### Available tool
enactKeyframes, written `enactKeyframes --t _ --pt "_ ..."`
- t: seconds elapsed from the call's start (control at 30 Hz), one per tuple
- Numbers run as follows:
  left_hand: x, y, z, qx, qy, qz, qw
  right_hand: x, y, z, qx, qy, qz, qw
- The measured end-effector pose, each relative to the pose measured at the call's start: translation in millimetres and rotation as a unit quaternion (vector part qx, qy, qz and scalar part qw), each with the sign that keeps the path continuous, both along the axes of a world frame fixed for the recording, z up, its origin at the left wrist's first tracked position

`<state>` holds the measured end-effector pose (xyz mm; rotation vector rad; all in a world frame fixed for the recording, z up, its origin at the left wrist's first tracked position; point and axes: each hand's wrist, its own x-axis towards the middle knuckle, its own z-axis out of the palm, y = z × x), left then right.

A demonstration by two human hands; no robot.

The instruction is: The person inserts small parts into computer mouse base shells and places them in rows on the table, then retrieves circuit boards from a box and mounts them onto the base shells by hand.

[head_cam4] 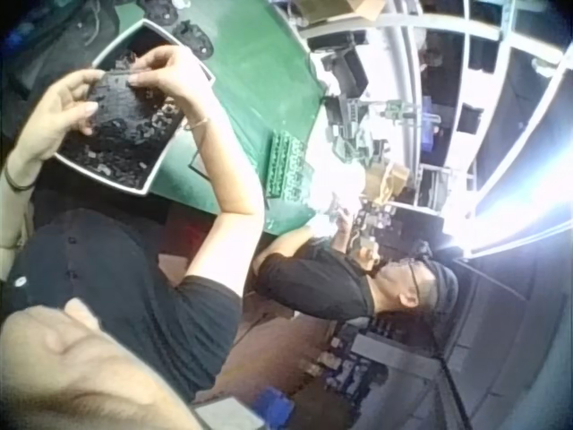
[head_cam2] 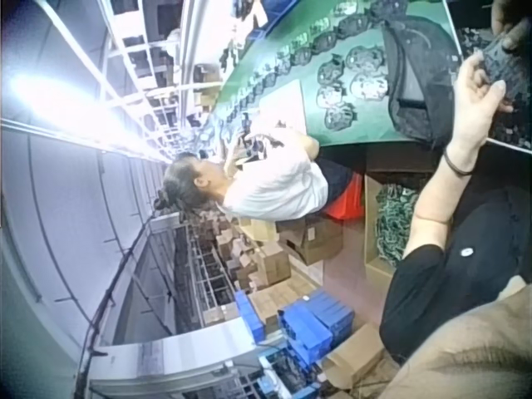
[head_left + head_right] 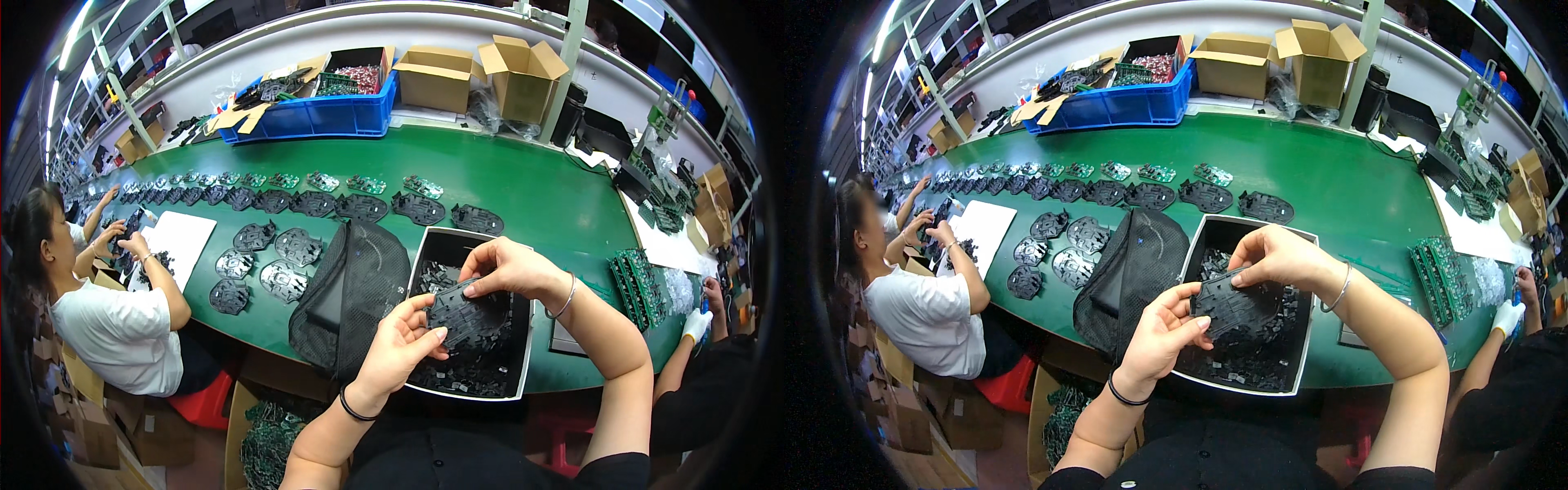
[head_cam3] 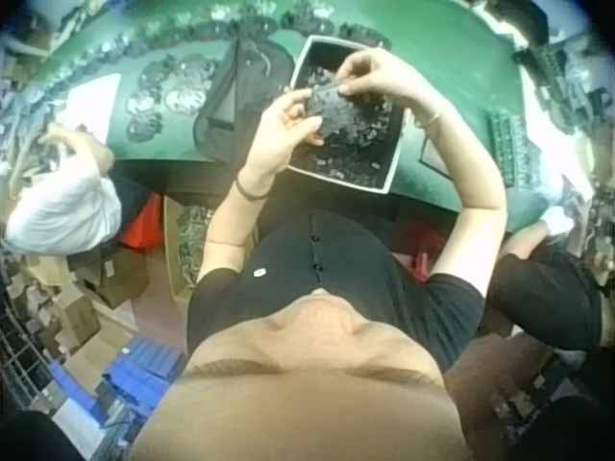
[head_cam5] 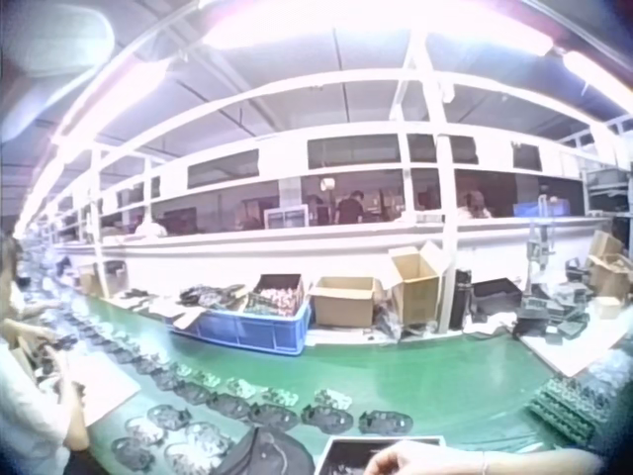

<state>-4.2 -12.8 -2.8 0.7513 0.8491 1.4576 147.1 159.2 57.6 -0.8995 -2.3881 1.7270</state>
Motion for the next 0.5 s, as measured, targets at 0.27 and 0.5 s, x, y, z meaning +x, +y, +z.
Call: enactKeyframes --t 0.27,0.5 --pt "-0.4 1.0 1.2 -0.003 -0.002 0.004 1.000 21.4 -10.6 25.5 0.236 0.008 0.070 0.969" --pt "3.8 2.3 6.2 -0.022 0.015 0.001 1.000 34.6 -44.2 19.3 0.398 -0.049 0.089 0.912"
